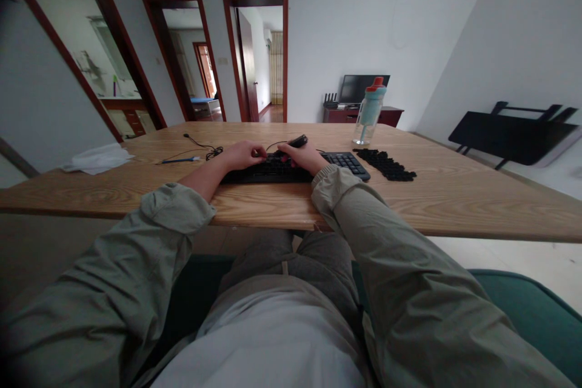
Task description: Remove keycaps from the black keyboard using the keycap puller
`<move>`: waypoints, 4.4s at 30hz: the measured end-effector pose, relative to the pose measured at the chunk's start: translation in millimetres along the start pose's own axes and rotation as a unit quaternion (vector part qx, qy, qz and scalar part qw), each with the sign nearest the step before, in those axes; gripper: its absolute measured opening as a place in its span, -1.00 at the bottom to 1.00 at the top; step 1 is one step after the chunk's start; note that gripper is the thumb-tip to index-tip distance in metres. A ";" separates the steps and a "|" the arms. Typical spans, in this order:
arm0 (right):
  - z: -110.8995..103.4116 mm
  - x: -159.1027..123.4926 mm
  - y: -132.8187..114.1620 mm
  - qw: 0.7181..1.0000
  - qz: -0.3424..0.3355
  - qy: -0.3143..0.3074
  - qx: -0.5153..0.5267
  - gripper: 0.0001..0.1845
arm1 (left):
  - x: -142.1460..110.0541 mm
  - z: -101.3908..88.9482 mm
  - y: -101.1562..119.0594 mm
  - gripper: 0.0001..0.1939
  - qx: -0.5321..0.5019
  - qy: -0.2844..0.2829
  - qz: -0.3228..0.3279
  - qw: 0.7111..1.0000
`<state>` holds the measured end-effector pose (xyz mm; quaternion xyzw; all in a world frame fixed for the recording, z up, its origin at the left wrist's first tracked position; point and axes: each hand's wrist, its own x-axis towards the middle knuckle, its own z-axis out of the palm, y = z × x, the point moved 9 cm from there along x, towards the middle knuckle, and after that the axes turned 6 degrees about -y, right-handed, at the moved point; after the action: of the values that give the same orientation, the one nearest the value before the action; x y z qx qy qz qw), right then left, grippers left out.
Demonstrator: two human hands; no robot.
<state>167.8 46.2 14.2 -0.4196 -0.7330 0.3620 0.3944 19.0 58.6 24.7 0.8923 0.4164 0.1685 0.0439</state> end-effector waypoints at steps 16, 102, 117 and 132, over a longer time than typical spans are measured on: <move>-6.6 4.2 -3.0 0.995 -0.031 0.049 -0.082 -0.76 | 1.2 4.1 -0.8 -0.77 -0.004 -0.009 0.009 1.000; 27.2 34.7 -33.0 0.953 -0.058 0.001 -0.299 -0.70 | 5.5 12.1 -7.7 -0.72 -0.021 -0.036 -0.017 0.999; 34.7 49.3 -5.9 0.978 -0.062 0.016 -0.201 -0.70 | 11.9 17.6 -15.6 -0.71 -0.060 -0.022 0.001 0.998; 30.4 44.1 3.5 0.980 -0.056 0.059 -0.181 -0.75 | 13.1 19.4 -16.6 -0.77 -0.038 0.020 0.000 0.999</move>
<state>127.4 81.3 10.3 -0.4632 -0.7838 0.1757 0.3744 21.3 80.5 6.4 0.8864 0.4105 0.2022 0.0692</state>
